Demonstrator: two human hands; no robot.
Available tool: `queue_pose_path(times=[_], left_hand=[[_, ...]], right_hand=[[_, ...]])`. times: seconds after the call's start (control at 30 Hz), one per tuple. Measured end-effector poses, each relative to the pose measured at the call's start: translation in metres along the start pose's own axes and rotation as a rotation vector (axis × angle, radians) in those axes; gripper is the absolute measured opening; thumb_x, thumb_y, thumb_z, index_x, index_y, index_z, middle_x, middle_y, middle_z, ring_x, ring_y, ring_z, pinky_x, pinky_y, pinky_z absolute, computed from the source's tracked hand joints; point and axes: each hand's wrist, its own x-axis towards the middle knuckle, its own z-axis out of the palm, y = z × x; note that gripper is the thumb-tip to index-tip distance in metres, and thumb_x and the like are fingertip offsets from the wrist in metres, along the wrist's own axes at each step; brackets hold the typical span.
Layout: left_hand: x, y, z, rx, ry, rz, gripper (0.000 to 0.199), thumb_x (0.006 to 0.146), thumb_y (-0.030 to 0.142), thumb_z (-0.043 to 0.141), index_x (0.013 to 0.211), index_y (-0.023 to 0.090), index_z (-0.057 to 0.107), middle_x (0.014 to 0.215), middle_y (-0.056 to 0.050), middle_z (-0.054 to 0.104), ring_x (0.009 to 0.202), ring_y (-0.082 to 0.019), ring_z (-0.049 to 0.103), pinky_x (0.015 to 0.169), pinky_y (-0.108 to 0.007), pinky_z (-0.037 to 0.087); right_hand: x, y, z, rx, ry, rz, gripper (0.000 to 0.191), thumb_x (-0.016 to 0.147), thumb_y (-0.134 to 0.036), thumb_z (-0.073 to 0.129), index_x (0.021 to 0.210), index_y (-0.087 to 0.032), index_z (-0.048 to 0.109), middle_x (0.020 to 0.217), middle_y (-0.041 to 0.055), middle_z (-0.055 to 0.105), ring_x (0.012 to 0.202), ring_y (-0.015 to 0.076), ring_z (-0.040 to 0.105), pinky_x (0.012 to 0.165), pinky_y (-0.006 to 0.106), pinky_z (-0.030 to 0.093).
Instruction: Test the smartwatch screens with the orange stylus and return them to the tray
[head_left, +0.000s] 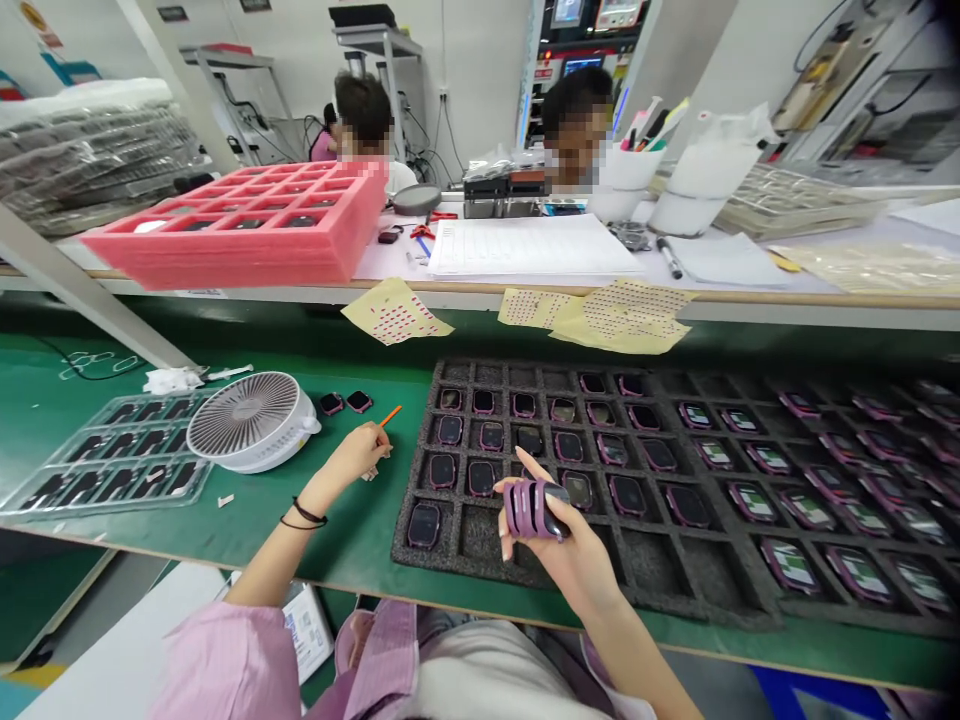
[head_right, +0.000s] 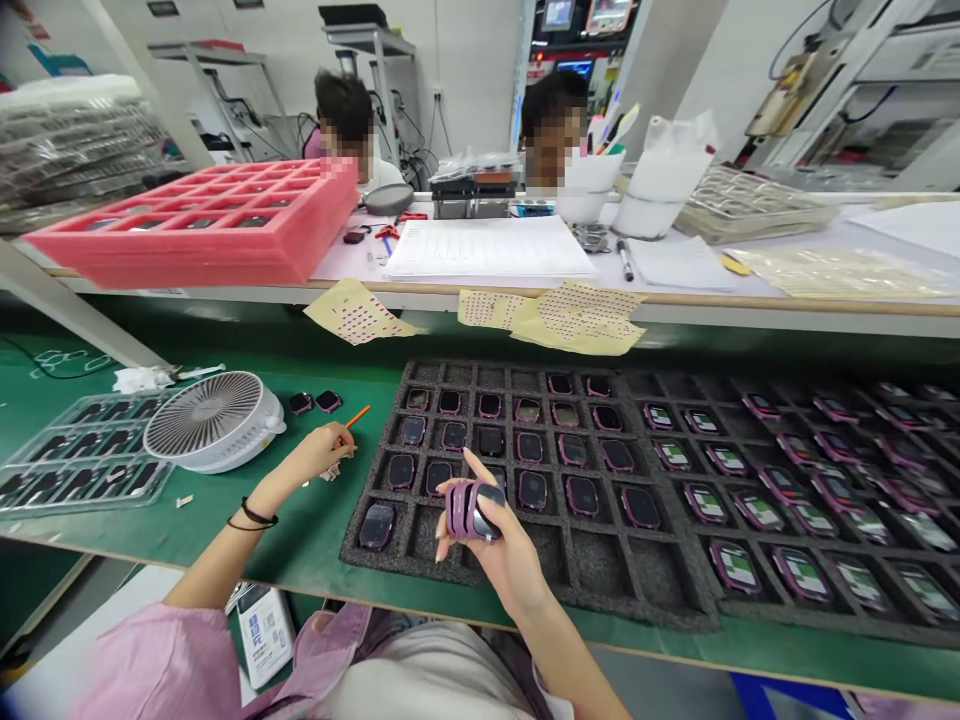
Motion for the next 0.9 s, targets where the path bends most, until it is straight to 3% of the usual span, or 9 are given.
queue_pose_path(times=[0.13,0.3,0.5,0.63,0.77,0.9], left_hand=[[-0.004,0.006,-0.007,-0.077,0.088,-0.023,0.015,0.079,0.023,0.047,0.071,0.015,0.057,0.079,-0.009,0.066,0.068,-0.018,0.064,0.066,-0.028,0.048],[-0.011,0.034,-0.021,-0.191,0.117,-0.008,0.014,0.082,0.029,0.046,0.080,0.018,0.054,0.079,-0.006,0.068,0.071,-0.021,0.066,0.066,-0.030,0.049],[-0.008,0.066,-0.002,-0.166,0.141,0.079,0.012,0.083,0.018,0.044,0.082,0.017,0.056,0.082,-0.007,0.068,0.078,-0.021,0.065,0.071,-0.031,0.048],[-0.005,0.065,0.007,-0.147,0.179,0.101,0.013,0.084,0.016,0.044,0.082,0.016,0.056,0.083,-0.008,0.065,0.078,-0.021,0.063,0.073,-0.032,0.047],[-0.008,0.060,0.004,-0.155,0.211,0.167,0.014,0.086,0.024,0.046,0.084,0.016,0.058,0.082,-0.006,0.061,0.075,-0.019,0.059,0.076,-0.033,0.047],[-0.010,0.070,0.004,-0.119,0.207,0.209,0.016,0.087,0.028,0.048,0.086,0.017,0.060,0.088,-0.005,0.060,0.082,-0.019,0.058,0.079,-0.032,0.046]], right_hand=[[0.004,-0.005,0.000,-0.004,0.036,-0.077,0.055,0.085,-0.032,0.048,0.139,-0.026,0.038,0.106,0.0095,0.061,0.069,0.0200,0.059,0.056,0.037,0.048],[0.007,-0.003,0.001,-0.022,0.074,-0.170,0.055,0.086,-0.032,0.048,0.140,-0.028,0.036,0.106,0.0080,0.061,0.071,0.0197,0.059,0.058,0.037,0.049],[0.015,0.005,-0.002,-0.024,0.129,-0.173,0.053,0.086,-0.031,0.051,0.137,-0.027,0.039,0.103,0.0069,0.062,0.071,0.0188,0.060,0.061,0.037,0.050],[0.017,0.009,-0.008,-0.022,0.184,-0.178,0.050,0.087,-0.031,0.051,0.136,-0.027,0.040,0.103,0.0060,0.063,0.071,0.0184,0.061,0.062,0.037,0.051],[0.016,0.010,-0.012,-0.042,0.207,-0.183,0.050,0.088,-0.031,0.050,0.136,-0.028,0.040,0.103,0.0052,0.063,0.070,0.0173,0.061,0.063,0.037,0.051],[0.016,0.012,-0.011,-0.050,0.211,-0.179,0.051,0.086,-0.032,0.052,0.136,-0.028,0.040,0.102,0.0050,0.063,0.070,0.0173,0.061,0.062,0.036,0.051]])
